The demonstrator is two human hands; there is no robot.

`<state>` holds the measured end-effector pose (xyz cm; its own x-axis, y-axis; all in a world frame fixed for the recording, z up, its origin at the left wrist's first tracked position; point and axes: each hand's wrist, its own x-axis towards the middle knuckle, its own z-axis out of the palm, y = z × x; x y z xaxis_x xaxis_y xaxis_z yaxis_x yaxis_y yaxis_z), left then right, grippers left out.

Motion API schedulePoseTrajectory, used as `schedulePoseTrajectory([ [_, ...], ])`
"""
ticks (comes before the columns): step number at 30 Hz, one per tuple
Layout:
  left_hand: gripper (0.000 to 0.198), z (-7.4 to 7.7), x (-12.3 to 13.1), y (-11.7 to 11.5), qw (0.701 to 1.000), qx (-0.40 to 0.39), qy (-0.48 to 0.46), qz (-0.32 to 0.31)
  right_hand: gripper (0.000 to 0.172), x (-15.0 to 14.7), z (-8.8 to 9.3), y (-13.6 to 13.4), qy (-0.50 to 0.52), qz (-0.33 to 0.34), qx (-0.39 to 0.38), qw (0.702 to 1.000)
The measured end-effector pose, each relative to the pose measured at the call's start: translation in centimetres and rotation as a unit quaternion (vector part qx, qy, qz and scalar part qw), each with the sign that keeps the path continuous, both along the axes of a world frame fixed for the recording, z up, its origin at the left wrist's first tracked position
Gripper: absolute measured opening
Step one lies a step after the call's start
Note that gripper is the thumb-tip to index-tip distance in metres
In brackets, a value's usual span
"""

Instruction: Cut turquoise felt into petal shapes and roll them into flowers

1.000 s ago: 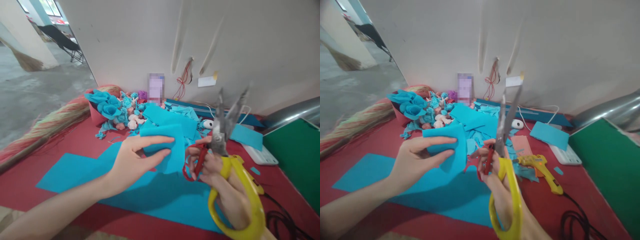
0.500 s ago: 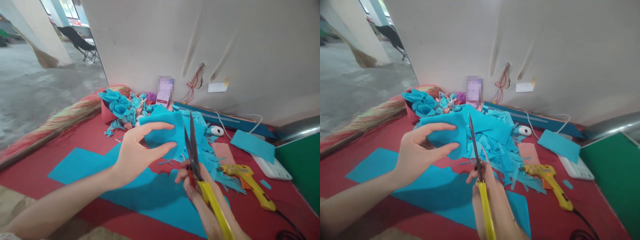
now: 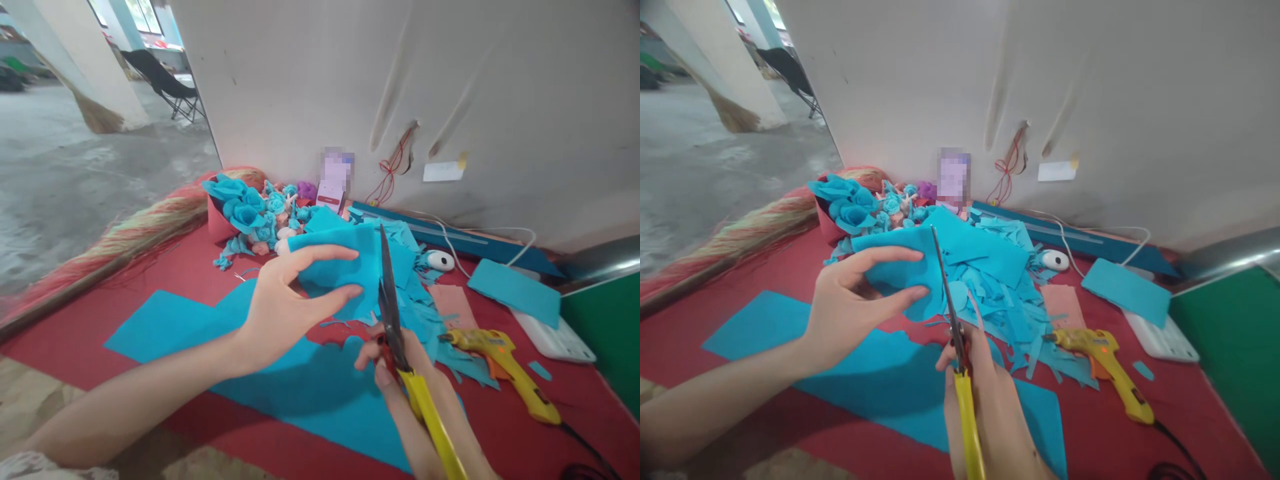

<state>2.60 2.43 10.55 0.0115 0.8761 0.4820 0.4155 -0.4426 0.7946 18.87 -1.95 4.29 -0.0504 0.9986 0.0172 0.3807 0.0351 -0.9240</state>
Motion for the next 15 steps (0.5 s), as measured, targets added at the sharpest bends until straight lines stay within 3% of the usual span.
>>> schedulePoseTrajectory([
  [8, 0.025, -0.7, 0.1, 0.4, 0.999, -0.031, -0.026, -0.018, 0.017, -1.6, 2.4, -1.3, -0.108, -0.053, 0.056, 0.991],
  [15, 0.024, -0.8, 0.3, 0.6, 0.998, -0.041, -0.034, -0.030, 0.024, -0.4, 1.1, -0.5, -0.087, -0.012, 0.050, 0.995],
])
